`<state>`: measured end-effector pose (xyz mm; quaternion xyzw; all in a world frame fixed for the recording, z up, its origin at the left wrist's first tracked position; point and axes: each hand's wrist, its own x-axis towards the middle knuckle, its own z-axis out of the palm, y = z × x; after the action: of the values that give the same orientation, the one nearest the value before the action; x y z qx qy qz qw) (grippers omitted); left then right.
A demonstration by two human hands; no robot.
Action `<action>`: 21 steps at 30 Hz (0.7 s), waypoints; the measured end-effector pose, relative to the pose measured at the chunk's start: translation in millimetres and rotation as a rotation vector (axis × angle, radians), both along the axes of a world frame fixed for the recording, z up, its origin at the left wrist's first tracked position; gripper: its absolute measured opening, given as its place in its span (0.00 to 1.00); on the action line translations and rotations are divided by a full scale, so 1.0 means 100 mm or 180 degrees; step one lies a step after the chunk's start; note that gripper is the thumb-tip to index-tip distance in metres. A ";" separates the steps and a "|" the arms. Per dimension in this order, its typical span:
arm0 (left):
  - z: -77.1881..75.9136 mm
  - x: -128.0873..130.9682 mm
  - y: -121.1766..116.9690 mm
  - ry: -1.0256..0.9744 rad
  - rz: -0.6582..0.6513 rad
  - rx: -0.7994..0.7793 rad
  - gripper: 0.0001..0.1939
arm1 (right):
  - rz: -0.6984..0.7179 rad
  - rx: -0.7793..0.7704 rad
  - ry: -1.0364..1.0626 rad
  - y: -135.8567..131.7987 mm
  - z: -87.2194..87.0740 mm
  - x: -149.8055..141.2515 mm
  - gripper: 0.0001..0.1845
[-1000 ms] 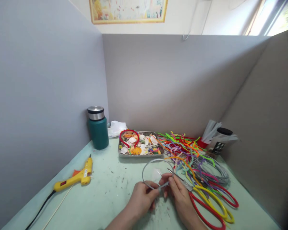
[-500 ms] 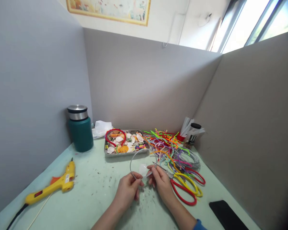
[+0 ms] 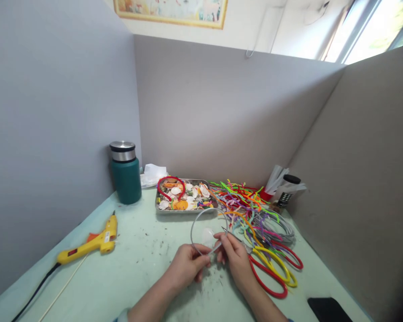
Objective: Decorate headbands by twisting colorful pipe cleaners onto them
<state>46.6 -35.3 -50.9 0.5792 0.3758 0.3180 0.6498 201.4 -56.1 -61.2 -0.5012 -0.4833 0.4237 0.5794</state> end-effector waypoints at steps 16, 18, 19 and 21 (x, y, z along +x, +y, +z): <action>0.06 -0.12 -0.06 0.0831 -0.0610 0.1611 0.14 | 0.0607 -0.0310 -0.1859 1.34 0.77 -0.43 0.07; 0.06 -0.13 -0.04 0.0874 -0.0652 0.1575 0.15 | 0.0448 -0.0321 -0.1941 1.64 0.72 -0.61 0.07; 0.06 -0.13 -0.04 0.0874 -0.0673 0.1551 0.16 | 0.0337 -0.0287 -0.1978 1.77 0.69 -0.68 0.08; 0.05 -0.12 -0.02 0.0843 -0.0676 0.1498 0.16 | 0.0178 -0.0159 -0.2001 1.99 0.63 -0.79 0.10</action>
<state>35.0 -37.5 -46.4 0.7866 0.3105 0.2482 0.4724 122.0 143.0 1.8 -0.6082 -0.6417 0.2755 0.3773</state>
